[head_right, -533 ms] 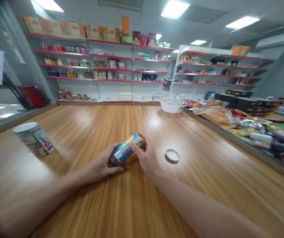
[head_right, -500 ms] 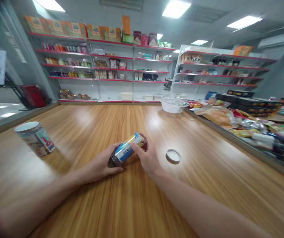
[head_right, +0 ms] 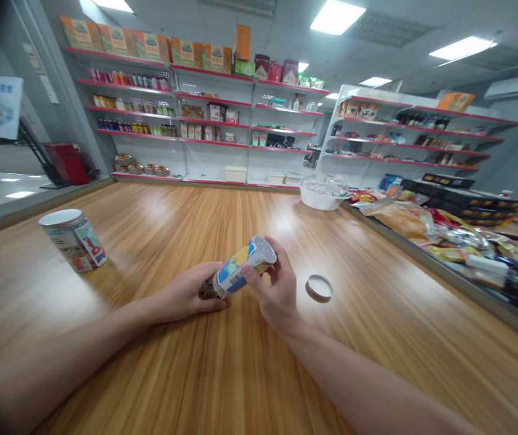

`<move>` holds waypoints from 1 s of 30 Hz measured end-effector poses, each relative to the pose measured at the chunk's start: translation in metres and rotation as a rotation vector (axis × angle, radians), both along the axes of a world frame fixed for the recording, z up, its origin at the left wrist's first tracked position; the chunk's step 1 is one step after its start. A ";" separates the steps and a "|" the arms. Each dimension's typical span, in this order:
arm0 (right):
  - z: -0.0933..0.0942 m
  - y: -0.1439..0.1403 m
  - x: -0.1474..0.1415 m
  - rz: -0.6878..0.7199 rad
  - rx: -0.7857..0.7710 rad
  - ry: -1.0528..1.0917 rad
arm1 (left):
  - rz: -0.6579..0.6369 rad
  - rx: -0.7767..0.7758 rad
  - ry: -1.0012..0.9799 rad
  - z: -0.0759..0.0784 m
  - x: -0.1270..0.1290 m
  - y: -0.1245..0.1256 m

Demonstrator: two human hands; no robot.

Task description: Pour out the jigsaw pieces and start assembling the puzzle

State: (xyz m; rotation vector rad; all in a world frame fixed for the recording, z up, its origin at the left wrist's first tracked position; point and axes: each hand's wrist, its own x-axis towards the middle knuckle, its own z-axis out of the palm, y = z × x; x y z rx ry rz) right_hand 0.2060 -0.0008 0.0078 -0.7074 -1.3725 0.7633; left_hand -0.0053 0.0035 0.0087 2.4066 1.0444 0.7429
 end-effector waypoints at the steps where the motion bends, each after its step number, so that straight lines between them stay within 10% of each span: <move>1: 0.000 0.001 0.000 -0.026 -0.001 0.019 | -0.004 0.008 0.001 0.001 0.000 -0.001; 8: 0.002 0.007 -0.001 -0.142 -0.039 0.138 | -0.103 -0.017 -0.046 0.006 0.001 -0.006; 30: 0.006 -0.003 -0.007 0.231 -0.051 0.043 | -0.128 -0.197 -0.537 0.005 0.008 -0.004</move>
